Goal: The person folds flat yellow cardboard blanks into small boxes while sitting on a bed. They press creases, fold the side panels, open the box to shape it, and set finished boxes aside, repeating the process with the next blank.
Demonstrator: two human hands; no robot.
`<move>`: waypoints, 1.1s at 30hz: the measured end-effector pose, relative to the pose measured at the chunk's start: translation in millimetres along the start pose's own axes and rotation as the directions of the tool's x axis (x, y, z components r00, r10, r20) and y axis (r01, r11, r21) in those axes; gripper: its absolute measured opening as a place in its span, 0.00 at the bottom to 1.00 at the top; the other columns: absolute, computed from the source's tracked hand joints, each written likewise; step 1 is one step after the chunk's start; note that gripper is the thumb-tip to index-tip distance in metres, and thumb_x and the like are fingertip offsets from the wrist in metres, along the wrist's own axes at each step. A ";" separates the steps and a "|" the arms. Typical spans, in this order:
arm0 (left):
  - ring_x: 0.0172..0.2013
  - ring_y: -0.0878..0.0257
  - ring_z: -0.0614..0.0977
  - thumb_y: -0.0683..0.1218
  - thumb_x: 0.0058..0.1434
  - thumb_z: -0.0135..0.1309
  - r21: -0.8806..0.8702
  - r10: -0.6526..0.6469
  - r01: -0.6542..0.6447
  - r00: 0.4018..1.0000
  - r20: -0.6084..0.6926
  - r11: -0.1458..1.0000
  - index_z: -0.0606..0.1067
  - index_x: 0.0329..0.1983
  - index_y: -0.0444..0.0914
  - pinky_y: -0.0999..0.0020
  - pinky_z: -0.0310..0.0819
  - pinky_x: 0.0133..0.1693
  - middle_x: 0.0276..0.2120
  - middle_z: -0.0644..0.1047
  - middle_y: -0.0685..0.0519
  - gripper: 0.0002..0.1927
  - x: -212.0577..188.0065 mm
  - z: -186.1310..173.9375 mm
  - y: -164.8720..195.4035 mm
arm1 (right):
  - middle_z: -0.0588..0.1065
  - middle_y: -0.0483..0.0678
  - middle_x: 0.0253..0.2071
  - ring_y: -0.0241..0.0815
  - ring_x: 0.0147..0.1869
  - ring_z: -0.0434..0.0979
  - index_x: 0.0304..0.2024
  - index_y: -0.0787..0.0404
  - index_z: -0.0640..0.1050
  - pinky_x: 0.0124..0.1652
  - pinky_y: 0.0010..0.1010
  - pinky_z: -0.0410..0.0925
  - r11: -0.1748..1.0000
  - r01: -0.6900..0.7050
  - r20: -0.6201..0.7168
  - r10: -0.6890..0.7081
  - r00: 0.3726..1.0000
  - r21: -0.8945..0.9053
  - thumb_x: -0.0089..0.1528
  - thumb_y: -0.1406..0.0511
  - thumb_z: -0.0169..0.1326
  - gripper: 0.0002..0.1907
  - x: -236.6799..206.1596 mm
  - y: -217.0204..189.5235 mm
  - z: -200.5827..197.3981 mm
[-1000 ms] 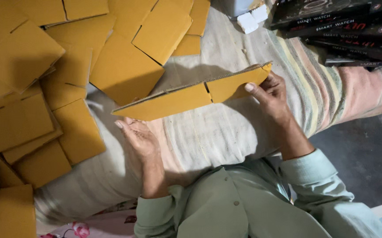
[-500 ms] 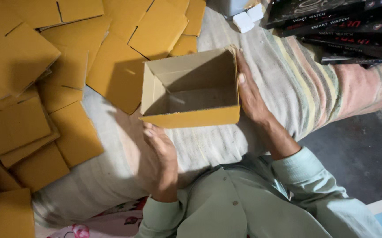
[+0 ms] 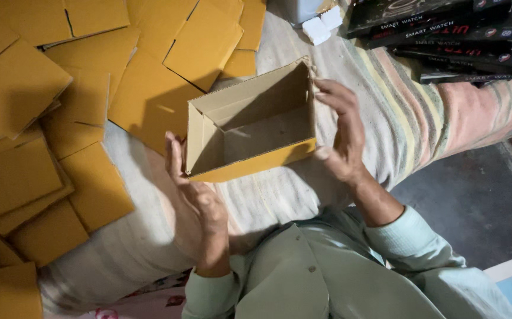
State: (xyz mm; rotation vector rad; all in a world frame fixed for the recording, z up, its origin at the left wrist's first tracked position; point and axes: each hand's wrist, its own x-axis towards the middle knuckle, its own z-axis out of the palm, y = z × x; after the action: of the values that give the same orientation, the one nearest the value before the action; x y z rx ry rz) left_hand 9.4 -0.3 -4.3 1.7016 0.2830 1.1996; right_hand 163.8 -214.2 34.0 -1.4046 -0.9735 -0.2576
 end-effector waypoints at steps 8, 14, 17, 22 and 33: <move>0.77 0.50 0.57 0.72 0.76 0.34 0.103 -0.014 -0.005 0.983 0.182 0.995 0.52 0.80 0.37 0.52 0.50 0.77 0.78 0.56 0.44 0.44 -11.9 2.4 37.0 | 0.79 0.46 0.56 0.53 0.74 0.69 0.45 0.56 0.83 0.78 0.59 0.45 0.958 0.108 0.412 0.011 0.911 -0.265 0.57 0.49 0.63 0.22 13.8 4.8 1.7; 0.78 0.52 0.55 0.73 0.73 0.42 0.066 -0.021 0.009 0.982 0.185 0.998 0.55 0.81 0.37 0.53 0.44 0.79 0.77 0.55 0.45 0.47 2.0 4.8 61.7 | 0.71 0.54 0.65 0.56 0.77 0.64 0.55 0.61 0.79 0.76 0.57 0.51 0.991 0.017 0.287 0.022 0.958 -0.133 0.63 0.44 0.56 0.31 8.2 1.8 1.7; 0.77 0.51 0.55 0.72 0.73 0.44 0.026 0.003 -0.008 0.982 0.187 1.000 0.59 0.78 0.37 0.51 0.46 0.78 0.77 0.55 0.45 0.44 2.2 7.4 56.2 | 0.70 0.56 0.67 0.60 0.79 0.60 0.56 0.62 0.79 0.76 0.57 0.52 0.990 0.002 0.279 0.037 0.959 -0.138 0.65 0.41 0.50 0.35 10.8 4.5 1.2; 0.76 0.46 0.60 0.71 0.74 0.46 -0.057 0.062 -0.050 0.972 0.227 0.997 0.71 0.64 0.35 0.49 0.52 0.76 0.78 0.58 0.43 0.37 1.6 5.8 38.6 | 0.74 0.55 0.64 0.61 0.79 0.60 0.52 0.62 0.81 0.76 0.56 0.54 0.991 -0.006 0.344 0.053 0.937 -0.135 0.64 0.38 0.47 0.37 17.2 15.3 -4.2; 0.68 0.51 0.72 0.58 0.80 0.39 0.073 0.061 -0.078 0.976 0.211 0.994 0.80 0.46 0.30 0.52 0.64 0.71 0.50 0.82 0.48 0.28 8.4 5.8 20.1 | 0.78 0.53 0.56 0.58 0.78 0.64 0.42 0.64 0.81 0.76 0.52 0.54 0.999 -0.052 0.206 0.051 0.977 0.001 0.69 0.50 0.49 0.24 3.1 19.2 2.5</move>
State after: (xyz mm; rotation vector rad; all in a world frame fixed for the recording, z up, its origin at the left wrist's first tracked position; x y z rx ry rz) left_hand 11.6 -7.8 16.8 1.9051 0.1465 1.0605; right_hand 177.6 -206.7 22.3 -1.4686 -1.1039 -0.0709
